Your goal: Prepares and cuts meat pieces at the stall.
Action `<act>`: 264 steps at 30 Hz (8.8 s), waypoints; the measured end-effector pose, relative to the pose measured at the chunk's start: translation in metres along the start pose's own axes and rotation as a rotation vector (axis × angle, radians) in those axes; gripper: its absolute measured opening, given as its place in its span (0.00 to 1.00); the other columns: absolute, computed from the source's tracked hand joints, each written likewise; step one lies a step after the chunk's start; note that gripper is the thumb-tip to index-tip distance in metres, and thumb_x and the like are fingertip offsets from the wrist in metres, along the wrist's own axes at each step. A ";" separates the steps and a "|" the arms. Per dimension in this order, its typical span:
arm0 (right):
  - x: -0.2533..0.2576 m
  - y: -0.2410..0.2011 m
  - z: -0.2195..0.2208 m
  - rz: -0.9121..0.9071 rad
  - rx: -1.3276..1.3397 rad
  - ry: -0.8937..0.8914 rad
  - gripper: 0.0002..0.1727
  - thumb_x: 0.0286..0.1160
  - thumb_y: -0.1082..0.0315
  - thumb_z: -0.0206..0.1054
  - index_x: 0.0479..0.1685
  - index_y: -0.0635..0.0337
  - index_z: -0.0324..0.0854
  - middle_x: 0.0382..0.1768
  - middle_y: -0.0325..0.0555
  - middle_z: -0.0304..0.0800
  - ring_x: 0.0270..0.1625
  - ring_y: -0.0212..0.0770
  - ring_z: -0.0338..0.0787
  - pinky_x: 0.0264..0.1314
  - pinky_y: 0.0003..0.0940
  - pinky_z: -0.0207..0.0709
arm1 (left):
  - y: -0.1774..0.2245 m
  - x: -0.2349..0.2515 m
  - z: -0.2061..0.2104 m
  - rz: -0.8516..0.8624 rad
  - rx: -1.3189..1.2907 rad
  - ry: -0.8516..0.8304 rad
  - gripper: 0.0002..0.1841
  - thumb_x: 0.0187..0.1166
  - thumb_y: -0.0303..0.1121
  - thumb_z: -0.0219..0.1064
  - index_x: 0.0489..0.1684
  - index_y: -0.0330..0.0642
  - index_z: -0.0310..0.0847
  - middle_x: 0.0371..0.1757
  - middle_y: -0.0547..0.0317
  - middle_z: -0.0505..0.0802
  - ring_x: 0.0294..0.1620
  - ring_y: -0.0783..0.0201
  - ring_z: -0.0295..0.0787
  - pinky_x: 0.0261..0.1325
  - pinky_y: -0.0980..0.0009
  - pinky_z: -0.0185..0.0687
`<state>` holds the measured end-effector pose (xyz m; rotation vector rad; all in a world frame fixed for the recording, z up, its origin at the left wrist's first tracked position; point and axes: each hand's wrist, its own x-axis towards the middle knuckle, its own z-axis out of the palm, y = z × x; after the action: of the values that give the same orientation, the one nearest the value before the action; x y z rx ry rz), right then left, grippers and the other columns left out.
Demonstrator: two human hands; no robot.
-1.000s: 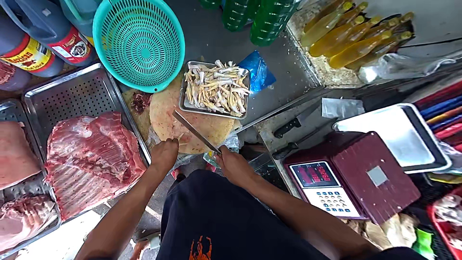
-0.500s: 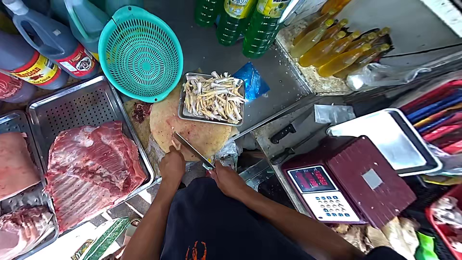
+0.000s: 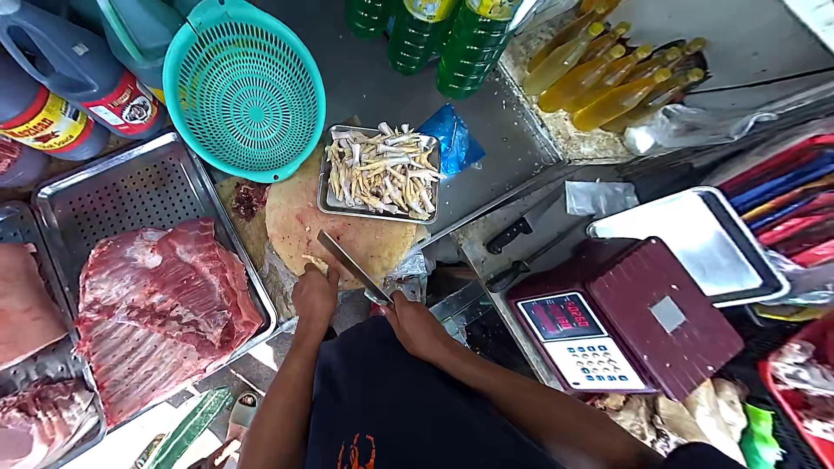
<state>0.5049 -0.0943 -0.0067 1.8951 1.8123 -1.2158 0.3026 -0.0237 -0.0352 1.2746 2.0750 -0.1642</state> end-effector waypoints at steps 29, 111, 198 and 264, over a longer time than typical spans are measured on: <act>0.011 0.016 -0.034 -0.006 0.190 0.025 0.27 0.93 0.47 0.49 0.67 0.63 0.74 0.48 0.63 0.90 0.55 0.65 0.92 0.58 0.66 0.83 | 0.005 0.055 -0.094 0.669 -0.806 0.138 0.16 0.83 0.29 0.68 0.65 0.32 0.83 0.41 0.49 0.96 0.32 0.59 0.93 0.38 0.60 0.94; 0.020 0.023 -0.026 -0.053 0.156 0.004 0.25 0.92 0.46 0.50 0.62 0.60 0.77 0.47 0.61 0.89 0.55 0.62 0.92 0.57 0.63 0.84 | 0.080 0.060 -0.111 0.450 -0.745 -0.103 0.16 0.85 0.37 0.63 0.68 0.47 0.72 0.23 0.59 0.80 0.13 0.67 0.72 0.16 0.69 0.74; -0.018 0.064 -0.022 0.037 0.150 -0.018 0.26 0.93 0.47 0.51 0.62 0.65 0.75 0.48 0.64 0.89 0.56 0.64 0.91 0.60 0.64 0.83 | 0.047 0.128 -0.088 0.174 -0.034 0.449 0.27 0.77 0.34 0.68 0.79 0.44 0.76 0.72 0.27 0.83 0.64 0.32 0.89 0.62 0.36 0.86; -0.002 -0.005 0.001 0.007 -0.023 -0.003 0.28 0.95 0.48 0.42 0.74 0.62 0.66 0.48 0.60 0.91 0.56 0.62 0.93 0.57 0.61 0.85 | 0.011 -0.012 -0.010 0.084 0.075 -0.019 0.24 0.90 0.49 0.52 0.47 0.37 0.86 0.50 0.43 0.94 0.58 0.45 0.93 0.59 0.43 0.86</act>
<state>0.5007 -0.0956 -0.0042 1.8845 1.8088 -1.1896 0.3101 -0.0222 -0.0174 1.3974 2.0122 -0.2171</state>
